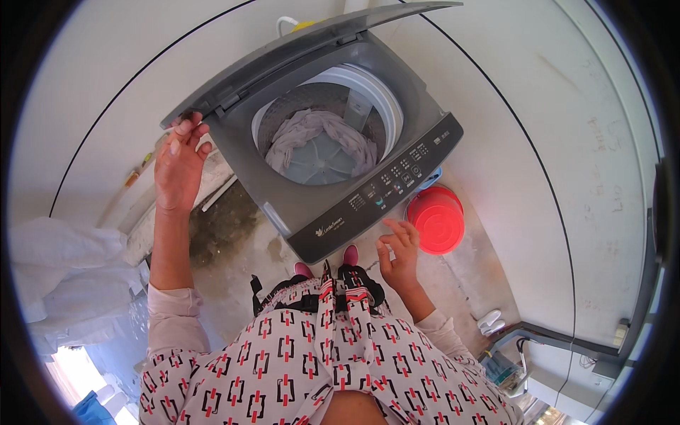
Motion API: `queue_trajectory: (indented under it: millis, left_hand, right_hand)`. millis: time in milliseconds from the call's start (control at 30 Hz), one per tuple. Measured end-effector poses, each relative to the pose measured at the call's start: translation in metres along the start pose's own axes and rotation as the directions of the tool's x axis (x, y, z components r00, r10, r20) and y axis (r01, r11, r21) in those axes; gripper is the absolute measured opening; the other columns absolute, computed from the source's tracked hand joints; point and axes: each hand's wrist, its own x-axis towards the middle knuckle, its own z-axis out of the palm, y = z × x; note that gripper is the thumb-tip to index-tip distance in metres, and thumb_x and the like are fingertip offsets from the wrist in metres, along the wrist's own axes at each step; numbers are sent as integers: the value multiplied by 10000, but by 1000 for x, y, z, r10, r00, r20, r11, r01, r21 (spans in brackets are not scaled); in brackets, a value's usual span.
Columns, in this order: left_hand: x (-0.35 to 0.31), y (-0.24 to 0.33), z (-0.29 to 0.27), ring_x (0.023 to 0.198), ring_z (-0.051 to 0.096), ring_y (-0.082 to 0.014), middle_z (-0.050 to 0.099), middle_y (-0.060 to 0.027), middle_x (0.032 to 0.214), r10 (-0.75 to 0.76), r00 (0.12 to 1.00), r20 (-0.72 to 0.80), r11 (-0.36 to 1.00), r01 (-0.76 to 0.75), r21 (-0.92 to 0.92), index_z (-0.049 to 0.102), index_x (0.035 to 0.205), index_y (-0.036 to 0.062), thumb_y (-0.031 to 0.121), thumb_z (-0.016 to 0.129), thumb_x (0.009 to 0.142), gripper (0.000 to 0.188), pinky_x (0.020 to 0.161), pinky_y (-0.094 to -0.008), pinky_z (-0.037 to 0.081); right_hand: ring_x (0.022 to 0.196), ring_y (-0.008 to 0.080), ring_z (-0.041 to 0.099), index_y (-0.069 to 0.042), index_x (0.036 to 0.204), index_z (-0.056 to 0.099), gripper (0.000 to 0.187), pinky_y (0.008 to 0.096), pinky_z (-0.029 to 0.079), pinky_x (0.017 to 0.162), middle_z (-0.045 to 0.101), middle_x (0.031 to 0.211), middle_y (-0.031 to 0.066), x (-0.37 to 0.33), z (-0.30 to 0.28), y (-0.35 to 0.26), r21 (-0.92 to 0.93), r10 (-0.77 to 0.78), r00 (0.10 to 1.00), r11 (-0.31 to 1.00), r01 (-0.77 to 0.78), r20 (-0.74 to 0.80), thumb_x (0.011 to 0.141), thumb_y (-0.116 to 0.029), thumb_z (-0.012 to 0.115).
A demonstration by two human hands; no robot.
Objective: The person hangs blue and white garments on a rooftop clothesline using clothespins. They then walk to a washing machine, open the lid, and remove a white garment from the drum.
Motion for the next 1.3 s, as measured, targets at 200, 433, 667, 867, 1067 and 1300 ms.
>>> queue_trajectory:
  millis: [200, 433, 667, 867, 1067, 1300]
  left_hand:
    - [77, 37, -12, 1269, 359, -267, 387, -158, 1375, 73, 995, -63, 997, -75, -34, 428, 1302, 28, 362, 492, 912, 517, 1050, -368, 292]
    - [168, 41, -39, 1172, 423, -202, 469, -79, 1290, 192, 922, -337, 960, -106, 260, 360, 1360, 56, 295, 576, 864, 591, 979, -321, 325]
    - [199, 23, -56, 1099, 429, -114, 502, -20, 1165, 312, 895, -318, 839, -103, 534, 387, 1344, 87, 299, 686, 790, 663, 934, -361, 317]
    - [169, -14, -61, 727, 512, -93, 550, -1, 890, 203, 745, -635, 958, -17, 287, 498, 1188, 98, 118, 649, 822, 396, 564, -230, 425]
    - [103, -76, -87, 713, 489, -118, 502, -11, 812, 226, 478, -849, 937, 132, 323, 513, 1119, 79, 82, 641, 781, 362, 639, -289, 443]
    - [35, -103, -133, 775, 550, -164, 555, -37, 824, 244, 403, -882, 850, 348, 395, 544, 1110, 94, 111, 652, 743, 382, 720, -318, 461]
  right_hand:
    - [1084, 342, 463, -64, 806, 613, 48, 428, 356, 920, 581, 1183, 82, 2, -1, -5, 11, 14, 1000, 1000, -14, 16, 772, -67, 647]
    - [1079, 339, 464, -58, 803, 609, 50, 427, 360, 912, 579, 1185, 80, 5, -5, -6, 14, 9, 1000, 1000, -10, 5, 769, -65, 646]
    - [1071, 336, 477, -52, 794, 603, 52, 419, 367, 914, 587, 1172, 83, 17, 3, -18, 69, -43, 999, 997, 41, 16, 767, -60, 646]
    - [953, 275, 542, -57, 832, 599, 46, 371, 392, 838, 633, 1007, 58, 73, 29, -77, 381, -280, 952, 899, 216, 120, 796, -60, 628]
    - [745, 245, 549, -61, 850, 585, 75, 344, 397, 739, 597, 776, 55, 95, 87, -177, 743, -585, 748, 641, 190, 314, 824, -115, 631]
    - [706, 250, 558, -40, 868, 522, 174, 346, 445, 637, 557, 775, 93, 86, 130, -231, 735, -594, 706, 661, 153, 387, 821, -149, 649]
